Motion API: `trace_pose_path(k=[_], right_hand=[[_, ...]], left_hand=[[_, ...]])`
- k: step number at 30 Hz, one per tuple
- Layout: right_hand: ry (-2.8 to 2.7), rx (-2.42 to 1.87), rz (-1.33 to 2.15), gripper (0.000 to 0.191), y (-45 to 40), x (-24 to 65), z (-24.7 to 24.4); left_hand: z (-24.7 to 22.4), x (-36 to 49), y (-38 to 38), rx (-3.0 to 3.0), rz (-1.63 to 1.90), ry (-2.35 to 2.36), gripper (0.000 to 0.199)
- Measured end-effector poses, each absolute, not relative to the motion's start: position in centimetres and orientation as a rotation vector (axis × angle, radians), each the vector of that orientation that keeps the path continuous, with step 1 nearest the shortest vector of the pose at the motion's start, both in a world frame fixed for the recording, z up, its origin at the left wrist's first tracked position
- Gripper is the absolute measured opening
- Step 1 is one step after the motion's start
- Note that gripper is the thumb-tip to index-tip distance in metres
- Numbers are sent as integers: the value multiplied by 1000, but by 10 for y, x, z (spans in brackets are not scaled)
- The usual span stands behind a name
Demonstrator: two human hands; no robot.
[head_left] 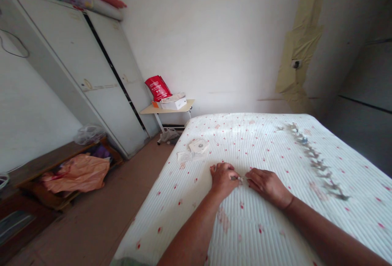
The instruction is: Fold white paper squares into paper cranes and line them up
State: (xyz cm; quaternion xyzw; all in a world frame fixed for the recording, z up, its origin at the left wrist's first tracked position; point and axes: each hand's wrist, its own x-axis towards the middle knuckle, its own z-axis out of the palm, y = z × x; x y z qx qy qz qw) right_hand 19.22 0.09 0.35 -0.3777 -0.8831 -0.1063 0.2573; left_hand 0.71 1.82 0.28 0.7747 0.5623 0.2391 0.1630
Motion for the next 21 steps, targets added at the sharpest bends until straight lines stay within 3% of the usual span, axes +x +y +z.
trace_pose_path(k=[11,21], right_hand=[[-2460,-1028,-117,27,-1,182,8],[-2455,-1024,-283,36,4,177,4]], left_hand=[[-2,7,20,2234,743,1579,6],[-5,6,22,2255,766,1571,7]])
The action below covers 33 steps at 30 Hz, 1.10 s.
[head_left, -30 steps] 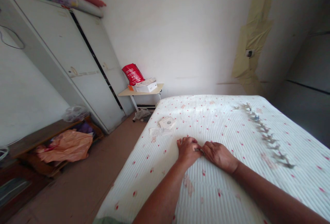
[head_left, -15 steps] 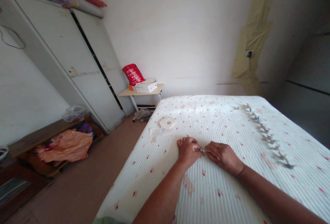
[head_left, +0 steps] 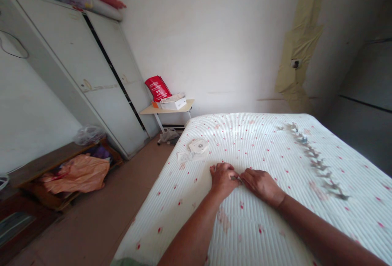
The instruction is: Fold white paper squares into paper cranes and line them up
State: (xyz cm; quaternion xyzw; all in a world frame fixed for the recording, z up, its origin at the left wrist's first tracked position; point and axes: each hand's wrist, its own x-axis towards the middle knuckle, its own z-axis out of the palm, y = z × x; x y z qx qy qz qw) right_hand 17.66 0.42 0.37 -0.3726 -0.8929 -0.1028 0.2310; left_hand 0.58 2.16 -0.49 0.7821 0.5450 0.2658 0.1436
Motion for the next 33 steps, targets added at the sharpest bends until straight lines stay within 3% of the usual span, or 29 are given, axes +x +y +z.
trace_pose_path(k=[16,22,33], right_hand=[[-2331,-1182,-78,48,2,175,5],[-2334,-1155,-186,48,4,172,1],[-2398,-1147,-207,35,-2,184,3]], left_hand=[[-8,6,22,2267,803,1578,5],[-8,6,22,2261,800,1576,6],[-5,6,21,2233,780,1573,11]])
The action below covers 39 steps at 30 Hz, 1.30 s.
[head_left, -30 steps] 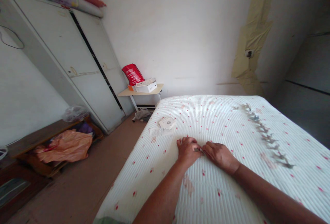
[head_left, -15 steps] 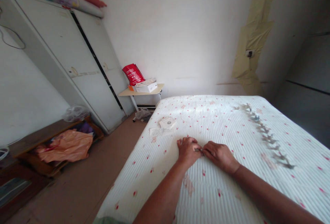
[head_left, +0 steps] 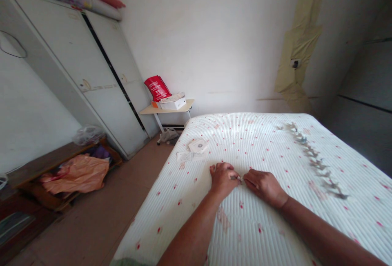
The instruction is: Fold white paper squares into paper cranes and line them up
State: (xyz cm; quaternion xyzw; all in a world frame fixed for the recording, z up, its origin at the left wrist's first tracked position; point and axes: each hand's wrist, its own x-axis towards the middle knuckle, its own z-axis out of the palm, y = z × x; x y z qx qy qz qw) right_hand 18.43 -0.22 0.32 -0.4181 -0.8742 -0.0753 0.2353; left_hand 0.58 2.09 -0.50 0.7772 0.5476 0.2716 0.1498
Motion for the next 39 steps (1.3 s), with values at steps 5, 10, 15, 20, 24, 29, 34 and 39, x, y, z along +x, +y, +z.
trace_pose_path(k=[5,10,15,20,24,29,34,39], right_hand=[[-2362,-1071,-213,27,-6,187,10],[-2366,-1039,-297,26,-9,179,16],[-2415,-1059,-377,29,-7,175,17],[-2375,-1106,-409,33,-7,175,11],[-2362,-1154,-408,36,-8,175,8],[-2376,-1185,-372,38,-7,174,5],[-2354,-1221,-341,36,-6,172,4],[-2376,-1222,-321,32,-8,171,6]], left_hand=[[-4,6,20,2222,774,1563,11],[-4,7,20,2230,759,1588,8],[0,7,19,2232,721,1591,8],[3,8,18,2221,683,1612,10],[0,7,19,2230,718,1604,11],[-2,7,20,2240,759,1586,9],[-1,7,20,2247,750,1590,7],[0,8,19,2239,731,1602,8]])
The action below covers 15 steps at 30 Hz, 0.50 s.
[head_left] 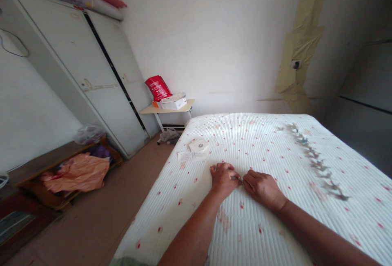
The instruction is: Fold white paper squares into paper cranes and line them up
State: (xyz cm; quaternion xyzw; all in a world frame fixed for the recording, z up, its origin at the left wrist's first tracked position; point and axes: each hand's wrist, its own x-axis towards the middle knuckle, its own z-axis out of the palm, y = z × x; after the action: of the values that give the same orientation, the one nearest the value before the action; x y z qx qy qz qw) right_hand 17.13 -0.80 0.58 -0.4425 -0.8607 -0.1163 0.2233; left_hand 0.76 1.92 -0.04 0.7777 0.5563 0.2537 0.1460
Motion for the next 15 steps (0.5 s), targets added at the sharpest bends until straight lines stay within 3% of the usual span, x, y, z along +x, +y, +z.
trace_pose_path(k=[7,15], right_hand=[[-2346,-1223,-389,37,-7,169,6],[-2371,-1226,-416,30,-4,167,-1]], left_hand=[[1,8,19,2232,703,1616,7],[0,8,19,2235,712,1609,5]])
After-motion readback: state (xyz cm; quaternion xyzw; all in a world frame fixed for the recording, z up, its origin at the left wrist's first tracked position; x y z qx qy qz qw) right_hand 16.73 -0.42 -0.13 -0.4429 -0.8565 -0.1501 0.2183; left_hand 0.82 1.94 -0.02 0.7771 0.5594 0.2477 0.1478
